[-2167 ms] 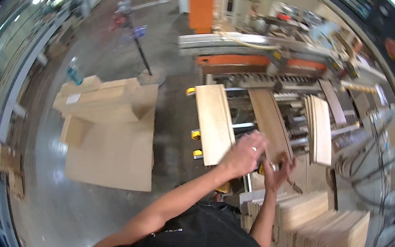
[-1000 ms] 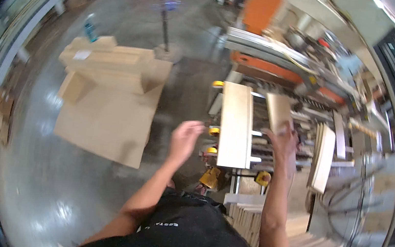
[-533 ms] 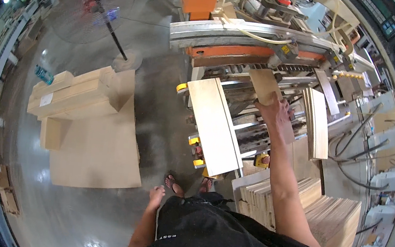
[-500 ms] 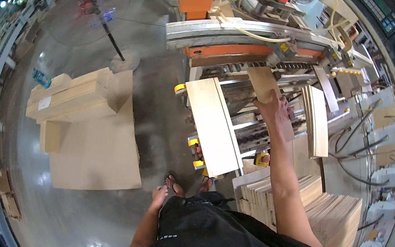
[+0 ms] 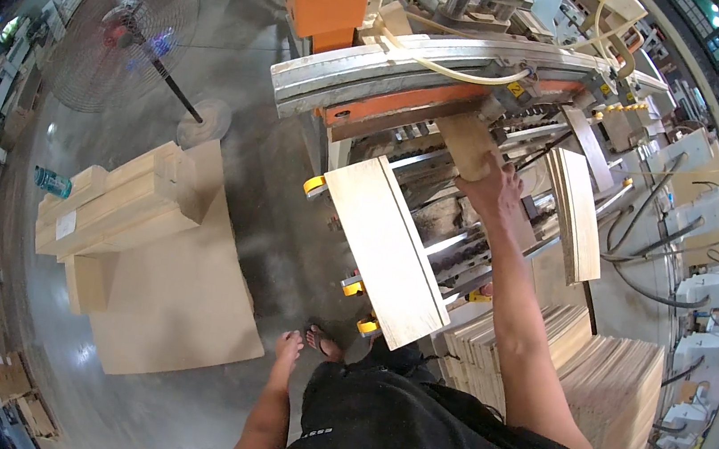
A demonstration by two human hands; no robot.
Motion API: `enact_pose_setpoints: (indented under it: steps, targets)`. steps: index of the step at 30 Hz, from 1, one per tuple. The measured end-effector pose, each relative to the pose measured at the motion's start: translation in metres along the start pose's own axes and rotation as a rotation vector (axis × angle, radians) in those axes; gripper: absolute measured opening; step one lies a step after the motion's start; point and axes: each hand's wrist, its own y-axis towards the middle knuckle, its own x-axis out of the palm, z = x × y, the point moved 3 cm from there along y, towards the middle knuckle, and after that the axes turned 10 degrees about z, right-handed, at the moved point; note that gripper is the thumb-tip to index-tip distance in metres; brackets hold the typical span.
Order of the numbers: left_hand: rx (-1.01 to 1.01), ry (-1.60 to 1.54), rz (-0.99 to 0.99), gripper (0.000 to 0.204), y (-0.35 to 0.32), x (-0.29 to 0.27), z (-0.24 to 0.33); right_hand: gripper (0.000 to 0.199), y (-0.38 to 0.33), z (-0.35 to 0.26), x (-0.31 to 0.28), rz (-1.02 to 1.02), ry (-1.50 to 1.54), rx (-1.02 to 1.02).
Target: The person feeds wooden boards into a woodworking machine and stacks the processed boards onto a pile.
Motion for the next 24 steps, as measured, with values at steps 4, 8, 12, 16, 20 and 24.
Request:
enact_pose_setpoints:
  steps: [4, 8, 12, 16, 20, 24]
  targets:
    - [-0.099, 0.023, 0.002, 0.032, 0.012, -0.02, -0.027, 0.083, 0.002, 0.003, 0.004, 0.037, -0.035, -0.001]
    - [-0.003, -0.004, 0.007, 0.034, 0.007, -0.018, -0.037, 0.081, 0.001, 0.005, 0.003, 0.027, -0.001, 0.017]
    - [-0.071, 0.0, -0.019, 0.037, -0.012, -0.016, -0.03, 0.08, -0.002, 0.006, 0.002, -0.007, 0.027, 0.0]
    - [-0.055, 0.016, -0.039, 0.037, -0.029, -0.015, -0.015, 0.079, -0.004, 0.008, 0.004, 0.001, 0.061, 0.022]
    - [-0.004, 0.006, 0.017, 0.034, -0.03, -0.022, -0.024, 0.082, -0.004, 0.015, 0.006, -0.015, -0.003, -0.009]
    - [0.009, 0.008, -0.071, 0.035, -0.027, -0.039, -0.064, 0.085, -0.012, 0.023, 0.002, -0.057, 0.103, -0.017]
